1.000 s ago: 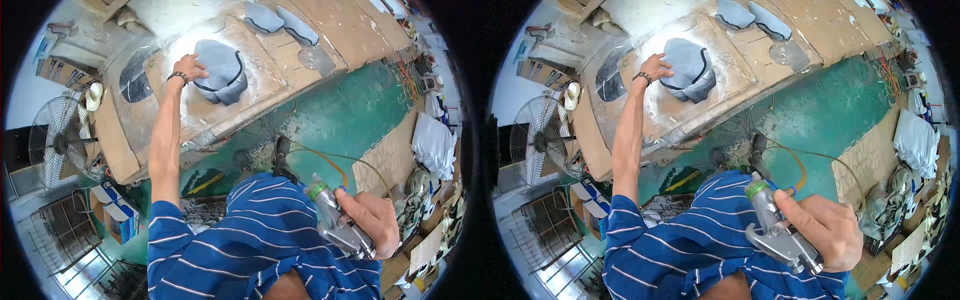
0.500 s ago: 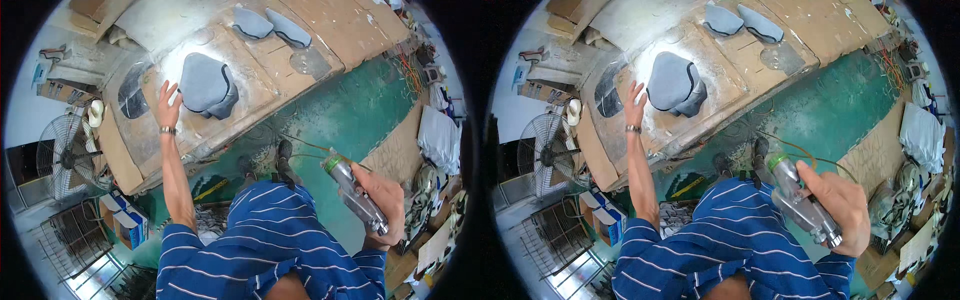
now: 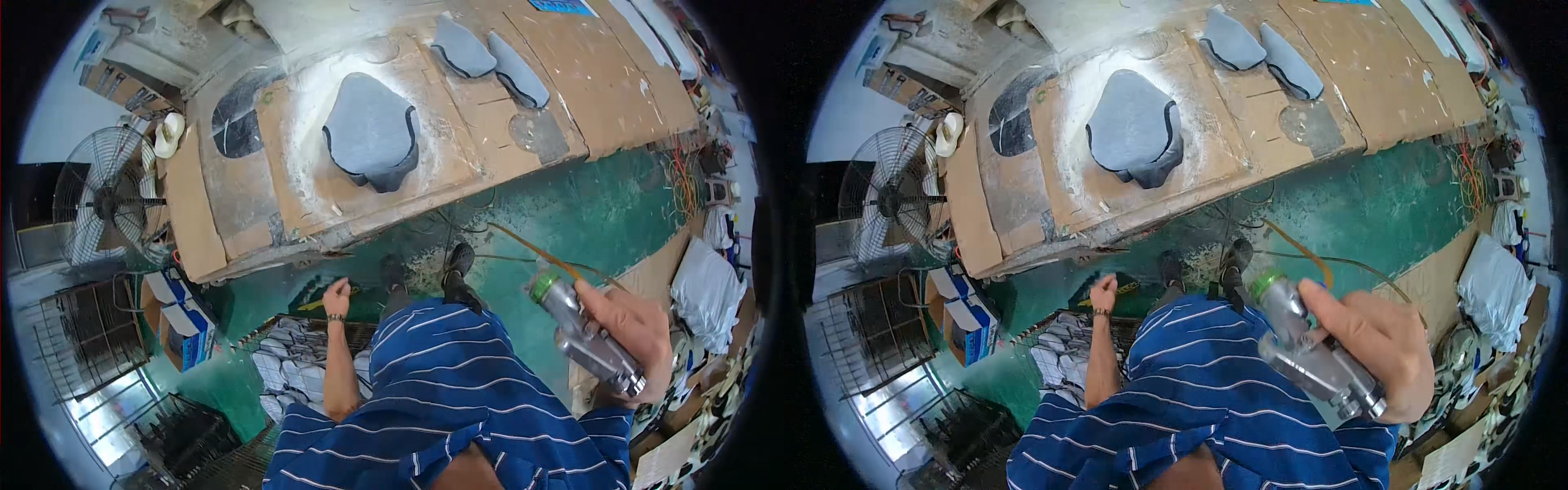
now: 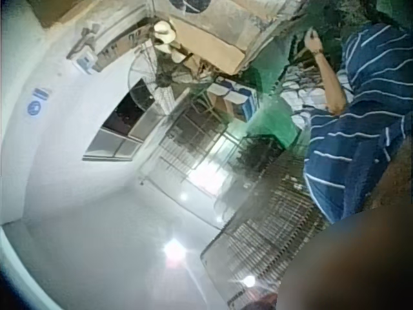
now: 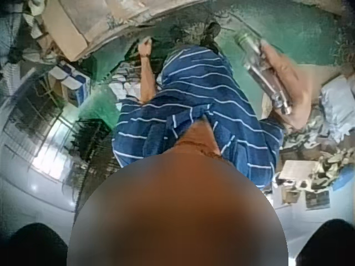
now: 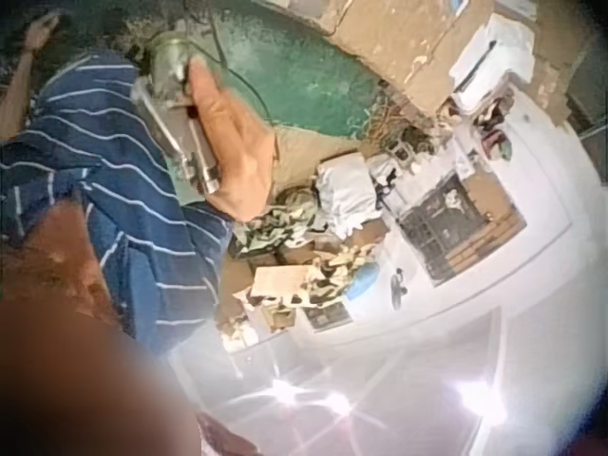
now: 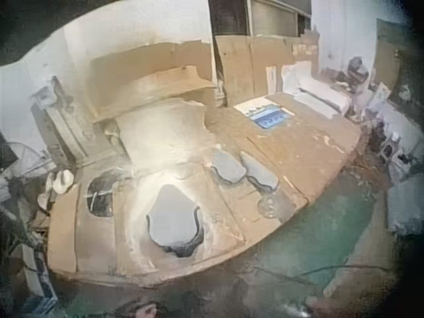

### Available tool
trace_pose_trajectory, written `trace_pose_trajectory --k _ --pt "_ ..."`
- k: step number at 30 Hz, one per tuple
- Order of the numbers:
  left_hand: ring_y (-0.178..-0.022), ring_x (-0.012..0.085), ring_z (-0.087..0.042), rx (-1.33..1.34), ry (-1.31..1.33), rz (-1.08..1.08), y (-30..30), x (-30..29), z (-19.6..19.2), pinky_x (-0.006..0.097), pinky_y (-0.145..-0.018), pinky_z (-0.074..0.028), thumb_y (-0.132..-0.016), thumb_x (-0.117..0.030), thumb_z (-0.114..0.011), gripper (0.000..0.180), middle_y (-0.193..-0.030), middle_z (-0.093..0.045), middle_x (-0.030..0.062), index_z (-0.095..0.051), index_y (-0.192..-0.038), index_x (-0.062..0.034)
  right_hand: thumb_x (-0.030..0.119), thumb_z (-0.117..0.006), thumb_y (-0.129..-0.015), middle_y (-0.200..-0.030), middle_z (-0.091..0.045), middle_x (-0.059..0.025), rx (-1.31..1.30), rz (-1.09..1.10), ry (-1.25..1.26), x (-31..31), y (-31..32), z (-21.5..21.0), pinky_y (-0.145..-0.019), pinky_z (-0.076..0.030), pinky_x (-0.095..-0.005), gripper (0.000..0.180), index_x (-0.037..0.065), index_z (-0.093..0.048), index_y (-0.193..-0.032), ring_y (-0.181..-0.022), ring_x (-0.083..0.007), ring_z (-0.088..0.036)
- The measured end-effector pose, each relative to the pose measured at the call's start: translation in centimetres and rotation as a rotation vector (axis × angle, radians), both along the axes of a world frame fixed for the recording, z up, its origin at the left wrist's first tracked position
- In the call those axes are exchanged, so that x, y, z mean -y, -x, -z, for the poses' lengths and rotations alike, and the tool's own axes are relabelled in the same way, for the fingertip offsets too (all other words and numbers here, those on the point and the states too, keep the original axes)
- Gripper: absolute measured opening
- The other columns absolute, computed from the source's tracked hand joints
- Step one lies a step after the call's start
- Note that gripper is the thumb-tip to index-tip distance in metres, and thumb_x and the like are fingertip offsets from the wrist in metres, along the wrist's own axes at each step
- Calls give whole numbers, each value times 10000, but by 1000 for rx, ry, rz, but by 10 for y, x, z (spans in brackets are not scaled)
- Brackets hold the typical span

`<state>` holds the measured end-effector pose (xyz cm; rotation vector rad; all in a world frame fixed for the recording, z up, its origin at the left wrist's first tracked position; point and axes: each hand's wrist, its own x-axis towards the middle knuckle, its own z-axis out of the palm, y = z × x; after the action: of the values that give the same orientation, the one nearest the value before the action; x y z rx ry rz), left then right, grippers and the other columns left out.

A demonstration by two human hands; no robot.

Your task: Spray adhesive onto grey fabric components and organize them on a rack in a factory setting.

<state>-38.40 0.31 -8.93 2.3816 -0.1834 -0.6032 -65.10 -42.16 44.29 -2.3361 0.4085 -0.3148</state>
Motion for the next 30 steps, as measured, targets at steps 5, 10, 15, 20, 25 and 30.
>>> trace_pose_trajectory --k 5,10,15,20,25,30 --pt "-1046 306 -739 -305 -275 -32 51 -63 56 420 -939 -572 -870 -227 -736 270 -1075 -785 134 -813 -1119 -157 29 -828 -669 -715 -655 -92 81 181 81 -8 -17 5 -565 -481 -314 650 1 -707 -1308 -617 -214 -644" --pt "-1037 303 -738 -410 -219 -130 53 -54 59 434 -929 -579 -853 -228 -739 268 -1081 -782 129 -820 -1104 -177 30 -818 -682 -724 -656 -95 -93 -63 57 -3 -4 -6 -569 -475 -320 632 -11 -703 -1303 -609 -227 -635" --pt "-970 269 -743 -32 30 -44 14 1 8 384 -856 -574 -928 -198 -708 275 -1008 -779 123 -781 -1170 -91 346 -755 -759 -731 -642 -126 53 147 106 -6 -14 7 -608 -461 -318 659 -100 -702 -1241 -645 -234 -647" --pt "-963 227 -711 328 366 -88 -31 89 -84 362 -843 -543 -958 -173 -713 249 -1138 -756 105 -761 -1174 -58 44 -828 -690 -735 -666 -85 43 -19 102 -1 -10 4 -561 -476 -310 603 -23 -717 -1278 -626 -179 -630" --pt "-1011 291 -686 451 495 -136 -58 164 -161 395 -905 -535 -946 -129 -693 227 -1117 -728 131 -743 -1149 -39 45 -813 -694 -711 -650 -85 120 52 116 5 -8 5 -523 -450 -319 626 -22 -698 -1305 -597 -197 -622" --pt "-1305 380 -540 850 292 337 -124 242 -212 499 -1114 -412 -831 -212 -794 382 -1335 -652 144 -745 -1189 -91 69 -782 -672 -729 -651 -104 3 -129 64 29 12 6 -540 -452 -318 614 -26 -716 -1274 -613 -200 -629"
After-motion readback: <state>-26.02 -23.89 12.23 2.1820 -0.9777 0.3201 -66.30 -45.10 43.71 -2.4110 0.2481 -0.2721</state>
